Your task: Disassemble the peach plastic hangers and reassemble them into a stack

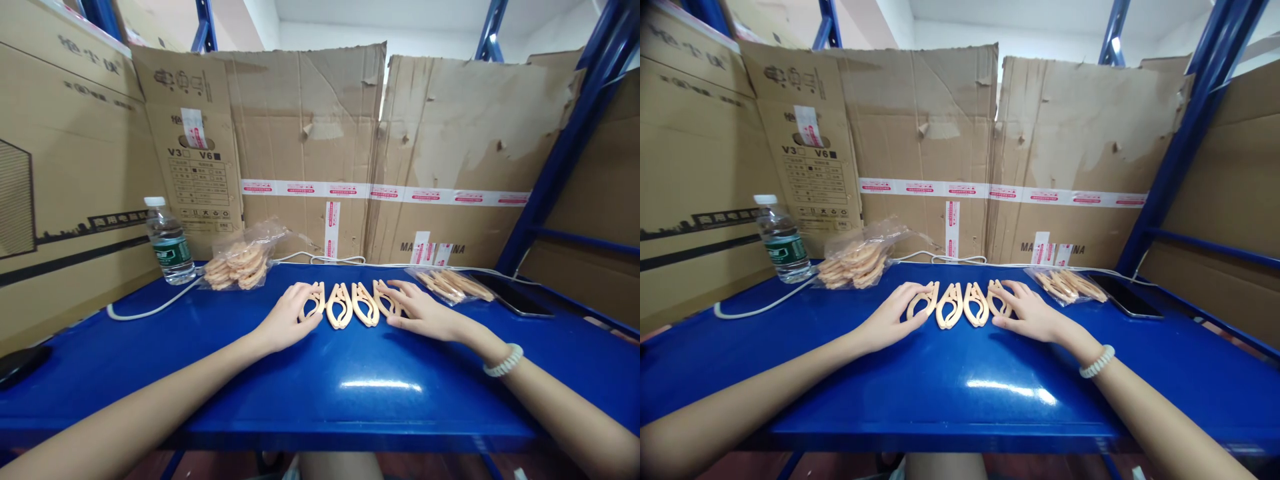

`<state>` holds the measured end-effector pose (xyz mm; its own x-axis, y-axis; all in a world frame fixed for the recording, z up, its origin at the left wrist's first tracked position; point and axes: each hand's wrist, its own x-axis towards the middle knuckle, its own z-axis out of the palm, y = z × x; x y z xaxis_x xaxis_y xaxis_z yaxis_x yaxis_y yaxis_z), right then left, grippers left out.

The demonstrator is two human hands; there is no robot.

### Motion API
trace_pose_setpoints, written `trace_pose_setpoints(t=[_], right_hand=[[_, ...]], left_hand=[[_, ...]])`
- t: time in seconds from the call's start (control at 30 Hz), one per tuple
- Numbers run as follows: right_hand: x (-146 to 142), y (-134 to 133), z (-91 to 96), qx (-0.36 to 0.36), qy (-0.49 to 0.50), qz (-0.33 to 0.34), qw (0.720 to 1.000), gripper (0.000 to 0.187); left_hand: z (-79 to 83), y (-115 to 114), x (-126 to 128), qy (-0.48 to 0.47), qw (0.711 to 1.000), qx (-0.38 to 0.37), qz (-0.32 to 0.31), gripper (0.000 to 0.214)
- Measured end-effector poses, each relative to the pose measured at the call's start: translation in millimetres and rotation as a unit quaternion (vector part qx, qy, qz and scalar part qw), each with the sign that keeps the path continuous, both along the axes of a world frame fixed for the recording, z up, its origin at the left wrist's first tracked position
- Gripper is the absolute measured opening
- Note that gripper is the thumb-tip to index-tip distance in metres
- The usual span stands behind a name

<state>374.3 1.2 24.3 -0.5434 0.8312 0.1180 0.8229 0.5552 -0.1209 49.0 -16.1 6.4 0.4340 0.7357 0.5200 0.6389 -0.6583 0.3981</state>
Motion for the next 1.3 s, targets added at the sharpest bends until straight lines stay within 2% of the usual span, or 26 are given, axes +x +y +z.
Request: trace_pose_setpoints(t=[0.17,0.33,0.47,1.03,1.3], right_hand=[[-16.3,-12.3,-4.2,-0.027,-0.042,-0.001,0.999,0.082],[-28.3,-17.2,-14.3,0.010,-0.071,0.000,0.997,0.074],[-31.6,-15.8,-19.0,0.038,-0.074,0.006,0.997,0.070],[-33.5,-18.0,-18.1,0.064,-0.055,0.033,0.996,0.068],[-34.7,-15.2,-21.3,0.069,-0.075,0.017,0.995,0.068]], left_hand=[[-1.1,-12.0,5.1,0.064,0.997,-0.030,-0.028,0.053],[3.1,-22.7,9.9,0.200,0.975,-0.089,-0.036,0.062],[4.6,-24.8,11.2,0.263,0.960,-0.087,-0.042,0.063],[6.9,-15.1,3.5,0.293,0.953,-0.068,-0.042,0.061],[3.8,-6.8,5.0,0.293,0.952,-0.081,-0.035,0.063]])
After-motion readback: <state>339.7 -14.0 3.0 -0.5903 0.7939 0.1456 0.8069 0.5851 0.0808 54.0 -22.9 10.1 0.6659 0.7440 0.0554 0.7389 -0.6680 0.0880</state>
